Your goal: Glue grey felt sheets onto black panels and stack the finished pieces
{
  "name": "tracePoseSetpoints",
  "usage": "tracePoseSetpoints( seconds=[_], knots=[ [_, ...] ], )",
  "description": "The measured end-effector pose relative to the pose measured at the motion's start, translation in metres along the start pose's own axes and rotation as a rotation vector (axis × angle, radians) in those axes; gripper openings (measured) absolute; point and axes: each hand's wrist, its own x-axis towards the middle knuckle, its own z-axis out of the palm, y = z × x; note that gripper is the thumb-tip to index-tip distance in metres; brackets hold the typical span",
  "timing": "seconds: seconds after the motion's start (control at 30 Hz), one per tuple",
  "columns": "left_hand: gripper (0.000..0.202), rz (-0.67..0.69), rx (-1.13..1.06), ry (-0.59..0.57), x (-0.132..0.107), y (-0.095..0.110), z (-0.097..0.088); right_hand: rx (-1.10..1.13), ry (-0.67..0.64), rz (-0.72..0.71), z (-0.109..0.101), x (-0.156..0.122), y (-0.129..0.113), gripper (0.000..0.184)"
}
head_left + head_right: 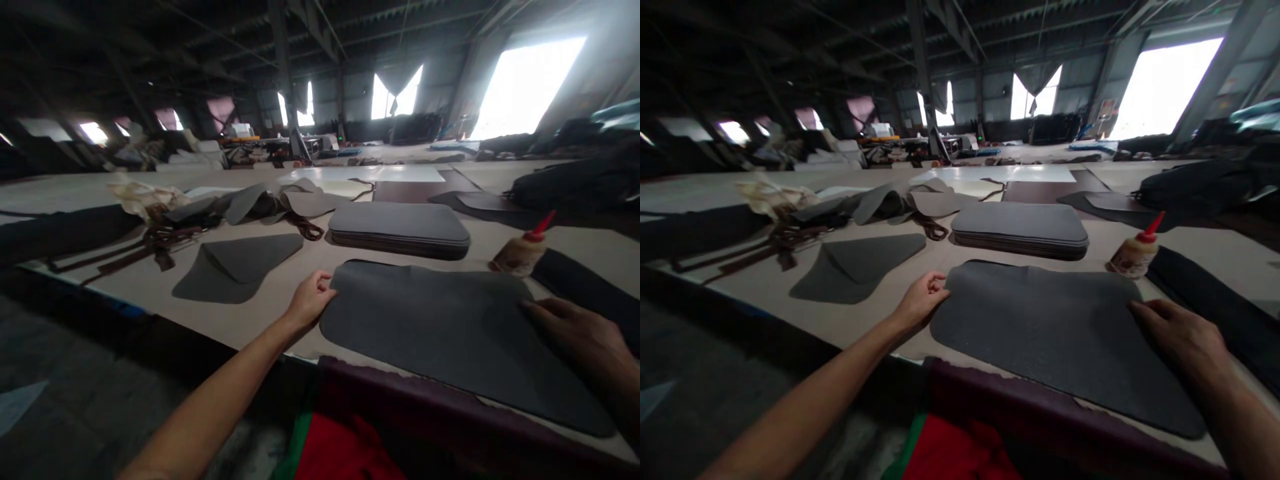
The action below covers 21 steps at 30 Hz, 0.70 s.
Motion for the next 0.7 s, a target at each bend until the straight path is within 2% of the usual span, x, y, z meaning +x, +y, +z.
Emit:
tracePoseSetpoints(
  seconds=[0.1, 0.33, 0.7],
  knots=[
    [0.037, 0.012, -0.012, 0.026, 0.002, -0.0011, 0.0018, 0.053, -0.08, 0.081, -0.0039, -0.0034, -0.0042, 0.049],
    [0.036, 0.062, -0.004, 0.047, 0.0021, -0.0032, 0.0044, 0.06, -0.049, 0.06, -0.0018, -0.0014, -0.0011, 0.047],
    [0.033, 0.085, 0.199, 0.014, 0.0014, -0.0097, 0.003, 0.034, -0.101, 0.089, 0.0022, 0.0046, 0.0026, 0.048]
  ],
)
